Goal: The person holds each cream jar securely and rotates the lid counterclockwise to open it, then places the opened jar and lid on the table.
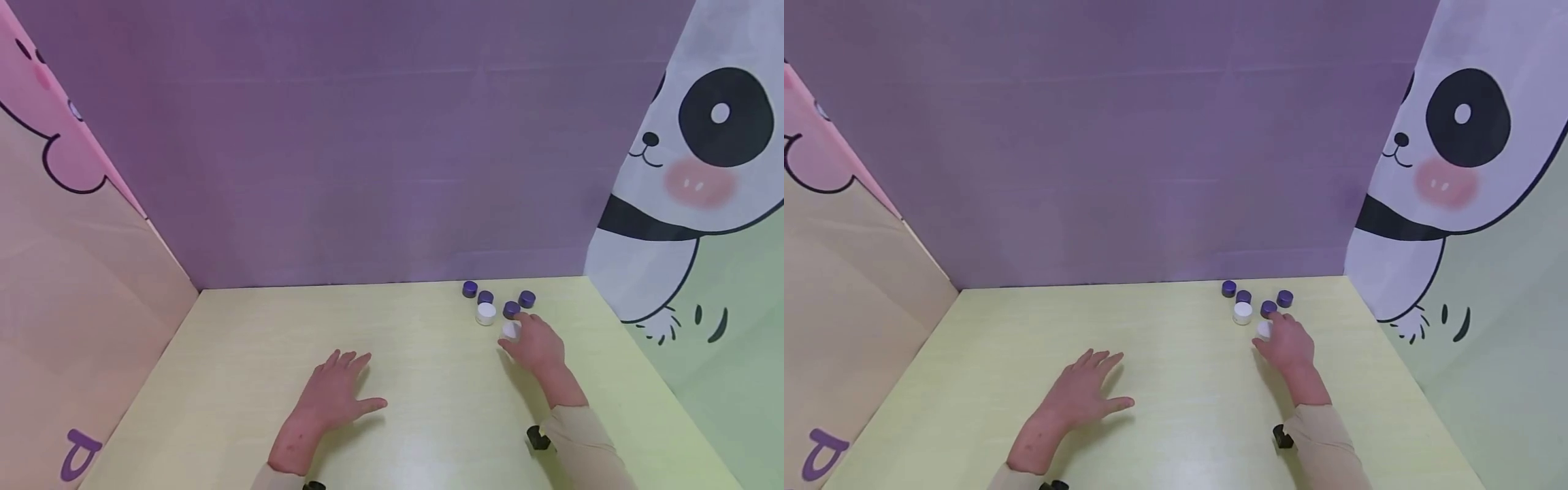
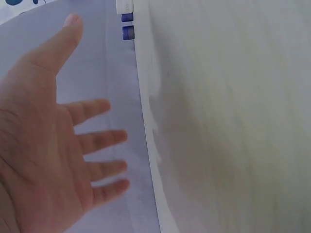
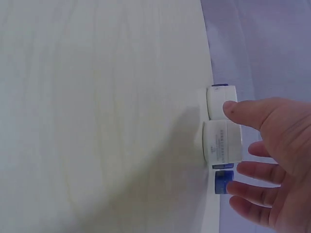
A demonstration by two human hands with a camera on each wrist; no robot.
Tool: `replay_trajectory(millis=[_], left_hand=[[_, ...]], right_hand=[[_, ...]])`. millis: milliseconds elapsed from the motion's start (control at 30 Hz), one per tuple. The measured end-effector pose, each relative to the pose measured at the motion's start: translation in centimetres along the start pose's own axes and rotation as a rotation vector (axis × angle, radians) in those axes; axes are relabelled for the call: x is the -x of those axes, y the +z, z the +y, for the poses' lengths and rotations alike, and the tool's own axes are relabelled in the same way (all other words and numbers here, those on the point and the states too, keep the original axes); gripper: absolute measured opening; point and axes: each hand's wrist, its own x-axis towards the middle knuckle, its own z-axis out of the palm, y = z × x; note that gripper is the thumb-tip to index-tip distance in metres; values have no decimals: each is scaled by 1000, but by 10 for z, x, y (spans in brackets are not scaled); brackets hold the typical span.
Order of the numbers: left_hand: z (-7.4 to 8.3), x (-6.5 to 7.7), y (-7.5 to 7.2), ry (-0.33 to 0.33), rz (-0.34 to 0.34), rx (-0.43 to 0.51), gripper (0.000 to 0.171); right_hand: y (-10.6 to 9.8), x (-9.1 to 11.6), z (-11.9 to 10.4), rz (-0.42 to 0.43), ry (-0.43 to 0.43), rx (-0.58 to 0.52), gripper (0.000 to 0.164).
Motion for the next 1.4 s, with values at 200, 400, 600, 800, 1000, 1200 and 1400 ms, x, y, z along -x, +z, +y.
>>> replay_trajectory(millis=[200,400,600,800,1000,1200,1400], left_hand=[[1,-4,1,110,55,-40,69],[-1,-5,3,157,84,-67,51],[0,-6,1,153,66,-52,44],[-4,-7,1,174,34,8,36],[-5,-8,-5,190,-35,95,34],[-9,-8,-4,173,-75,183,33],[-13,-7,-3,120,-99,392,34]], right_hand=[[5,-7,5,-50,25,-2,56],[8,-11,7,-68,15,0,51],[10,-13,2,-74,-7,-16,47],[13,-8,-15,-79,-50,-63,44],[13,2,-43,-70,-135,-156,41],[10,13,-71,-102,-153,-299,37],[5,23,-93,-157,-141,-435,39]])
